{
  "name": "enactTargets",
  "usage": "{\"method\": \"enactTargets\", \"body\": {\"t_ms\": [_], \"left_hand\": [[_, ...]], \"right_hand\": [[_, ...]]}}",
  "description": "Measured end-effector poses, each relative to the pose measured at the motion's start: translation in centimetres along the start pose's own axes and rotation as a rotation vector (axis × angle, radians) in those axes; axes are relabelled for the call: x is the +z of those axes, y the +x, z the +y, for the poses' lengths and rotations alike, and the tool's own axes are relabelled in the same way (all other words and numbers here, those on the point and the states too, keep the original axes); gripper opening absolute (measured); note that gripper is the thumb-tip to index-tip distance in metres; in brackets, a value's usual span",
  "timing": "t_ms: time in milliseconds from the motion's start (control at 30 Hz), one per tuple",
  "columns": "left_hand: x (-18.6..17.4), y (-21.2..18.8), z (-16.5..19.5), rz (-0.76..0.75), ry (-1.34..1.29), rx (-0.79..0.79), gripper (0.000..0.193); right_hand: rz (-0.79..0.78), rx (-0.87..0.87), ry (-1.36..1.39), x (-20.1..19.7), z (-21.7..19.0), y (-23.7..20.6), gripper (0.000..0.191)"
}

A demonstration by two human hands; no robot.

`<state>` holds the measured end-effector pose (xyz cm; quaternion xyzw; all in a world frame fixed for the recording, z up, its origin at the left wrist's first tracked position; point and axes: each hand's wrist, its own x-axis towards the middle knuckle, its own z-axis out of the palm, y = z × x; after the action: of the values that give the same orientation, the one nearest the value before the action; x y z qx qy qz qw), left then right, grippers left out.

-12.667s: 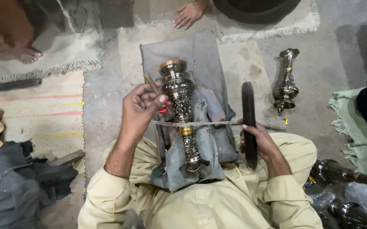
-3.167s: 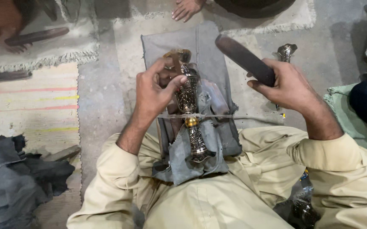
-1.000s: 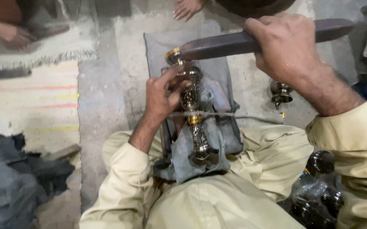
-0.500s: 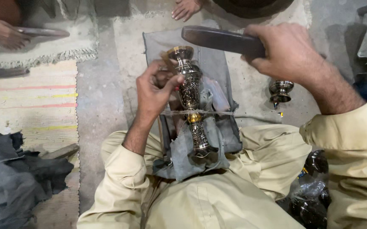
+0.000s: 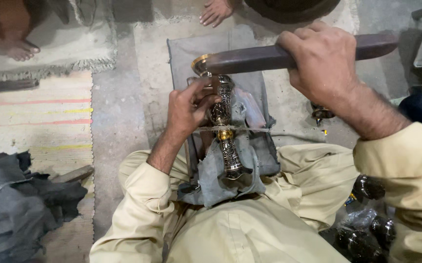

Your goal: The person sits cross-legged on the floor with an ornate brass vase held on their lap. They hold a small chisel against the vase's decorated surface and strike it with a wooden mallet, engraving patterns into the metal, repositioning the vase and chisel as they work around it.

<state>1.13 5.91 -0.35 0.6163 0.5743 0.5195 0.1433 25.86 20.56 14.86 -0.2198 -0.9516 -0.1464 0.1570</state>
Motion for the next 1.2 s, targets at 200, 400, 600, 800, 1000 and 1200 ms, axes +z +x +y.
{"method": "enactTargets", "body": {"t_ms": [200,400,600,800,1000,1200], "left_hand": [[-0.1,-0.1,0.2,0.005,0.017,-0.018,0.040],[0.1,0.0,0.0,-0.028,0.000,-0.065,0.039],[0.2,-0.3,-0.6,-0.003,0.010,0.063,0.039],[0.4,-0.3,-0.9,-0.031,-0.027,0.012,0.039],[-0.1,-0.5,0.1,-0.005,-0.063,0.098,0.043],[0.0,0.0,0.2,-0.018,-0.038,0.067,0.039]], "right_hand": [[-0.038,0.004,-0.009,-0.7,-0.1,0.2,0.034],[-0.049,-0.010,-0.035,-0.8,0.7,0.0,0.032],[-0.021,-0.001,0.014,-0.9,0.3,-0.3,0.028],[0.015,0.029,0.001,-1.8,0.0,-0.1,0.037],[0.013,0.026,0.028,-2.3,-0.4,0.0,0.034],[0.002,0.032,0.045,-2.5,-0.3,-0.2,0.034]]}}
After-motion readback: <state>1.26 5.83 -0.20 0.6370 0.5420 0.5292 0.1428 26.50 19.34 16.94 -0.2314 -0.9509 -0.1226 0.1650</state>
